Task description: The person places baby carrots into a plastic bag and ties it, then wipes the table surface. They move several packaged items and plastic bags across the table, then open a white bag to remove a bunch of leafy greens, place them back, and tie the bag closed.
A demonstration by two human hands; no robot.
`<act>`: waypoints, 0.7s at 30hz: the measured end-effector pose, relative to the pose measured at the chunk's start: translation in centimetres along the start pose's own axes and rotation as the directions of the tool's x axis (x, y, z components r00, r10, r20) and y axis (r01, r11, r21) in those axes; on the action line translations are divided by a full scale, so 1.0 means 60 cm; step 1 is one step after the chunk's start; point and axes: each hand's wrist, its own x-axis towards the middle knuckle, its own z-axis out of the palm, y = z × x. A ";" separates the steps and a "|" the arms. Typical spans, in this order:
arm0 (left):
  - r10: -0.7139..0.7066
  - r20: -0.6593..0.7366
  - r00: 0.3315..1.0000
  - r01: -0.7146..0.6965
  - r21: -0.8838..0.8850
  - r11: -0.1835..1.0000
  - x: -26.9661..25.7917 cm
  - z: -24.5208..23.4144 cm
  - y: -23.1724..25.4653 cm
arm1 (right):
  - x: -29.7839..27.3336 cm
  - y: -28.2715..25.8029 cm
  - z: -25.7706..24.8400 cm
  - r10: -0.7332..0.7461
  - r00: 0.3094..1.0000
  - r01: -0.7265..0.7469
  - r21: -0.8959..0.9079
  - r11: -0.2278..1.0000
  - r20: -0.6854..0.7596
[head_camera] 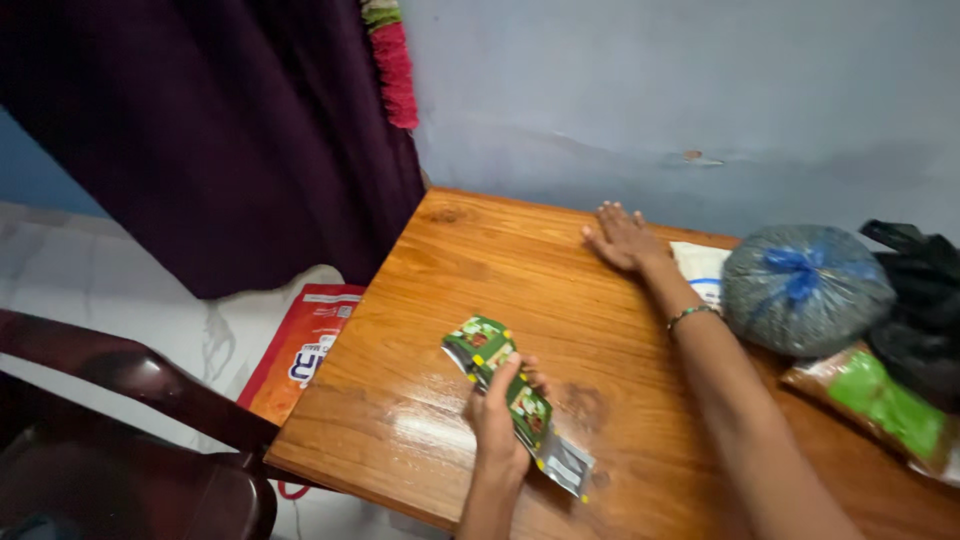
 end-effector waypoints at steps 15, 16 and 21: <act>0.354 -0.295 0.888 -0.337 0.108 0.935 0.004 -0.002 -0.037 | -0.178 -0.226 -0.034 -0.701 0.710 0.702 0.151 0.696 -0.067; 0.405 -0.284 0.869 -0.385 0.127 0.914 0.005 -0.004 -0.040 | -0.220 -0.267 -0.019 -0.756 0.653 0.735 0.277 0.618 -0.046; 0.497 -0.255 0.829 -0.456 0.205 0.866 0.014 -0.021 -0.049 | -0.271 -0.345 0.009 -0.804 0.595 0.789 0.176 0.589 0.026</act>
